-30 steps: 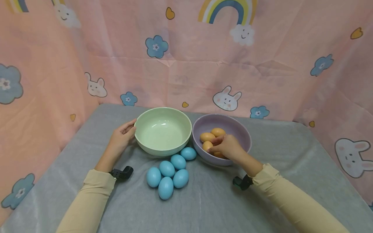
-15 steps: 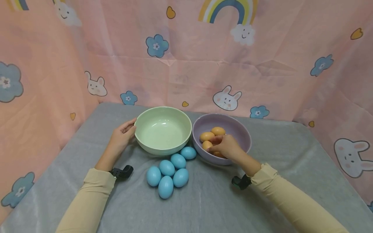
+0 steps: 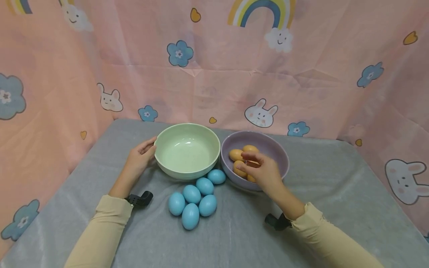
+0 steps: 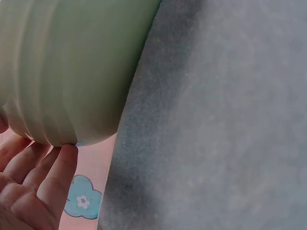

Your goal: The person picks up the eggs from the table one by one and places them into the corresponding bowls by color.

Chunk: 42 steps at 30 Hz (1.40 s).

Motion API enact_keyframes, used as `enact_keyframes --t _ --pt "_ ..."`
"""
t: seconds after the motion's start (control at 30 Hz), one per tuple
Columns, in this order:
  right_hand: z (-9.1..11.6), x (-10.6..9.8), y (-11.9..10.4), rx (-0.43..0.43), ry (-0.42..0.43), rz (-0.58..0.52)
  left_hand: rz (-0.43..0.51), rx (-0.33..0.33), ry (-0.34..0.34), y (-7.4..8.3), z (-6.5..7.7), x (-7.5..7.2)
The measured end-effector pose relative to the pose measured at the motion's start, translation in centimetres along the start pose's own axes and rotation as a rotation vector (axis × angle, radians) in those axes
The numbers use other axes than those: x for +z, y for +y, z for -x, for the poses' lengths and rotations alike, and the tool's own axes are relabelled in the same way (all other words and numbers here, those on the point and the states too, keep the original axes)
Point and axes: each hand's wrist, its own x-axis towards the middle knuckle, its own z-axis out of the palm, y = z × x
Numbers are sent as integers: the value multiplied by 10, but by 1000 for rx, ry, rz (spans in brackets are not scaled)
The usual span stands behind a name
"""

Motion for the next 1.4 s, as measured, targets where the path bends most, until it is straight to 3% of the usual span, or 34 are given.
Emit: enact_keyframes --t 0.17,0.3,0.6,0.97,1.23,1.4 --pt "28 7 -12 -48 -12 -151 -4 8 -6 2 0 1" --pt "49 11 -20 -25 -52 -270 -11 8 -10 3 0 1" --pt "72 22 -30 71 -125 -349 -14 7 -4 3 1 1" --pt "78 41 -14 140 -205 -351 -26 -8 5 2 0 0" --pt "78 51 -12 204 -177 -324 -19 -15 -8 1 2 3" --pt "74 56 -6 193 -164 -256 -5 -20 -10 0 4 4"
